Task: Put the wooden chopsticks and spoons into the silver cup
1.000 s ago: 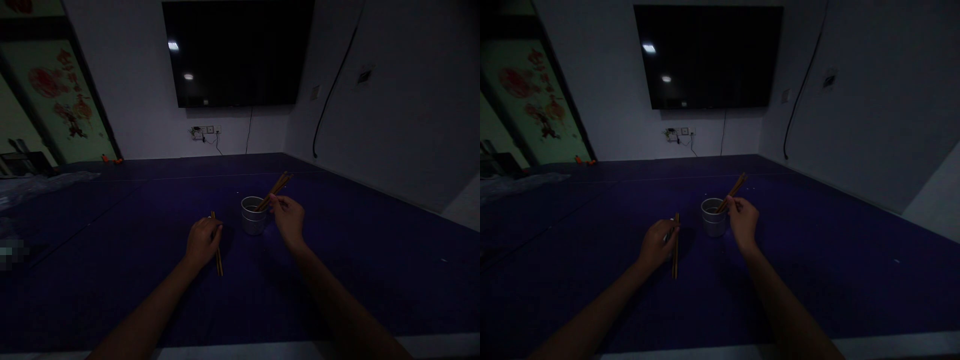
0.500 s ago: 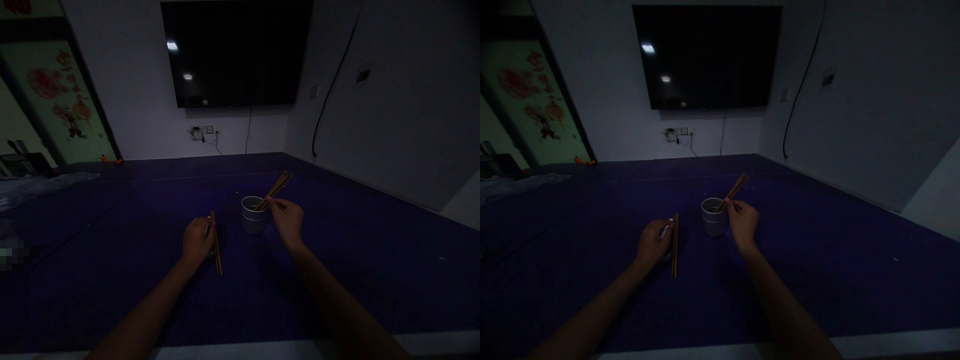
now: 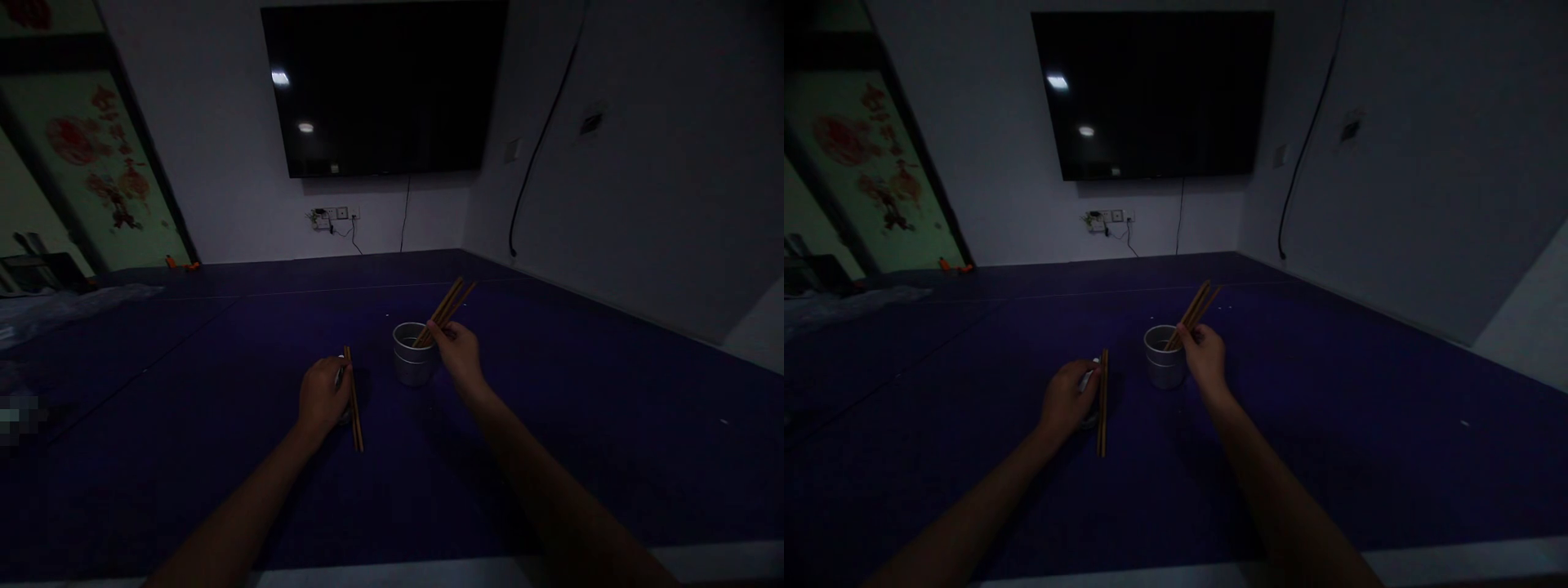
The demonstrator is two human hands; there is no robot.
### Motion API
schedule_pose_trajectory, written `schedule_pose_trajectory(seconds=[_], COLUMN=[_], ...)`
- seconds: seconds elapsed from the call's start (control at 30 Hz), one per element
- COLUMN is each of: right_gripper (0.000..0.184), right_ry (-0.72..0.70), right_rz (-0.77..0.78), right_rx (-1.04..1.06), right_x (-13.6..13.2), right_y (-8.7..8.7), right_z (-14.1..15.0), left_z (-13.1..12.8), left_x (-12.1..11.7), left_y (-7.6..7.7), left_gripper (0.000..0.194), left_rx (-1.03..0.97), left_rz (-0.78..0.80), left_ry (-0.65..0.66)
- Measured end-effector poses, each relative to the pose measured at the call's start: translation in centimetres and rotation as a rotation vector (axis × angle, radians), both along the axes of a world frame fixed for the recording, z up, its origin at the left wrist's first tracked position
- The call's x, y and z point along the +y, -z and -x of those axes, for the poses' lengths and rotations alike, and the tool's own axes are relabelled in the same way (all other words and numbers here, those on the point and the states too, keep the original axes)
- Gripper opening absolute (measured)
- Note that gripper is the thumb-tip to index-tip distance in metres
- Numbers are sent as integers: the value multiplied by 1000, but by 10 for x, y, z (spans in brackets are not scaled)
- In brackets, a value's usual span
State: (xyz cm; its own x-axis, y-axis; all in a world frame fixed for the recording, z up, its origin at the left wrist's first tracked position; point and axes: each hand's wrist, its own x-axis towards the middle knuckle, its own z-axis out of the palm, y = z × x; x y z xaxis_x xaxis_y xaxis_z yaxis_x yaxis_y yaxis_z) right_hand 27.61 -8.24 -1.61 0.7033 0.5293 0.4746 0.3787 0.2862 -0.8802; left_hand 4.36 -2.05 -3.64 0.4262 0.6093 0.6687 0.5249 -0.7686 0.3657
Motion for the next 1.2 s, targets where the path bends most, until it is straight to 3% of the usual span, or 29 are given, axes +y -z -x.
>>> schedule_pose_trajectory(seconds=[0.37, 0.73, 1.2], right_gripper=[45, 40, 44], right_ry=[151, 18, -11], right_rz=[105, 48, 62], right_rx=[-176, -75, -67], right_x=[-2, -7, -9], right_y=[5, 1, -1], right_z=[-6, 5, 6], left_z=[0, -1, 0], left_x=[0, 2, 0], left_y=[-1, 3, -1], left_gripper=[27, 27, 26], left_rx=[37, 28, 71], left_rz=[30, 46, 58], left_ry=[-27, -31, -59])
